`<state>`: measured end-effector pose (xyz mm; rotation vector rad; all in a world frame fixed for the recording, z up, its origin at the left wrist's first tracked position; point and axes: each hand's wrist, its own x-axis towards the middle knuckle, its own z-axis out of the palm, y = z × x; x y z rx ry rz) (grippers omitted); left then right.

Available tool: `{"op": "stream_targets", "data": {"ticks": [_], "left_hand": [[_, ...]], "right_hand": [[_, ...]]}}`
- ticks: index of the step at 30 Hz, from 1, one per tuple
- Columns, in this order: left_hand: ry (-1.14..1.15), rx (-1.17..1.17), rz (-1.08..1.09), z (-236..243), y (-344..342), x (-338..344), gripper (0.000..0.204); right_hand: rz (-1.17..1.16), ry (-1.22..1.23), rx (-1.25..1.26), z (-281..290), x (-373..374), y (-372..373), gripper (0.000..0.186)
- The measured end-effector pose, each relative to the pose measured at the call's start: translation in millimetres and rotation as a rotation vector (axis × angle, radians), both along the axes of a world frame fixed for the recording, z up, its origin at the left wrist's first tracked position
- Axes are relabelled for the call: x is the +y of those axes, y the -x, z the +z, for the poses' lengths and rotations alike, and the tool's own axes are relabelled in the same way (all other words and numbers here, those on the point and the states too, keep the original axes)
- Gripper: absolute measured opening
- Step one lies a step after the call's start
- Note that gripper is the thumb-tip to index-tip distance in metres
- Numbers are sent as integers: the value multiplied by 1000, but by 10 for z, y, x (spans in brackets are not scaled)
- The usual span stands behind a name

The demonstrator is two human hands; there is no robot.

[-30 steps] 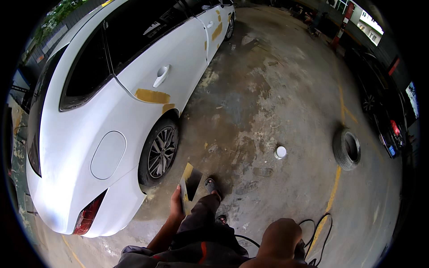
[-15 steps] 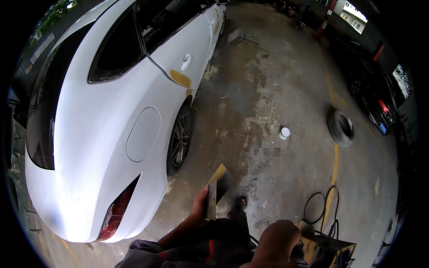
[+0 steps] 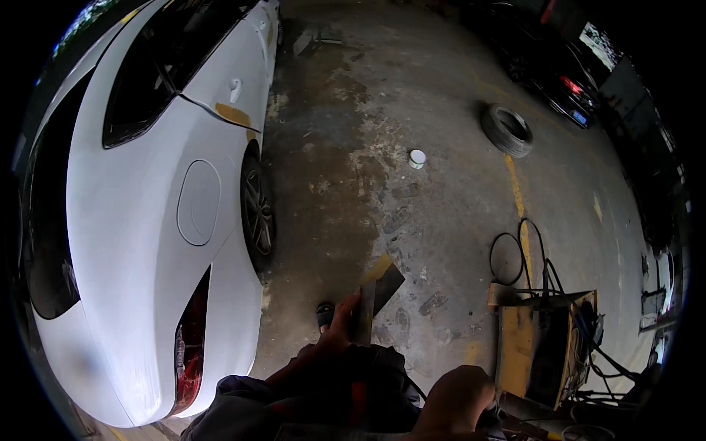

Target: The person scoops a yellow paste from a container onto a metal spreader and applies it to a taped-off section on the rear bumper of a white car. They then use a green sanding block to smooth the applied filler, repeatedly adding more paste and sanding the area.

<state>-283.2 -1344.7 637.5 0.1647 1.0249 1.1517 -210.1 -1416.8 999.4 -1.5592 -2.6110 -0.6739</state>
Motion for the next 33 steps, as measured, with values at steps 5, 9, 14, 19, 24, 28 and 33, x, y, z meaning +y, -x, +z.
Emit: {"op": "stream_targets", "data": {"ticks": [5,9,14,19,24,28,33], "left_hand": [[-99,-291,-258,-311,-1000,-331,38],[-156,-429,-542,-140,-2164,-1009,40],[-90,-537,-865,-91,-3145,-1863,39],[-73,-459,-967,-106,-3688,-1917,38],[9,-524,-1046,-135,-4520,-1824,39],[-86,-429,-821,-149,-4707,-1138,40],[-106,-232,-642,-78,-4885,-635,41]], "right_hand": [[-572,-65,-118,188,-824,-869,6],[-1060,14,-147,507,-1500,-1560,8],[-1444,65,-205,428,-2502,-2120,10],[-1316,-183,26,-53,-2607,-2998,6],[-534,-848,689,-497,-2418,-3954,15],[-277,-919,1058,-968,-1660,-5041,28],[-910,-573,927,-1703,-1018,-6562,6]]}}
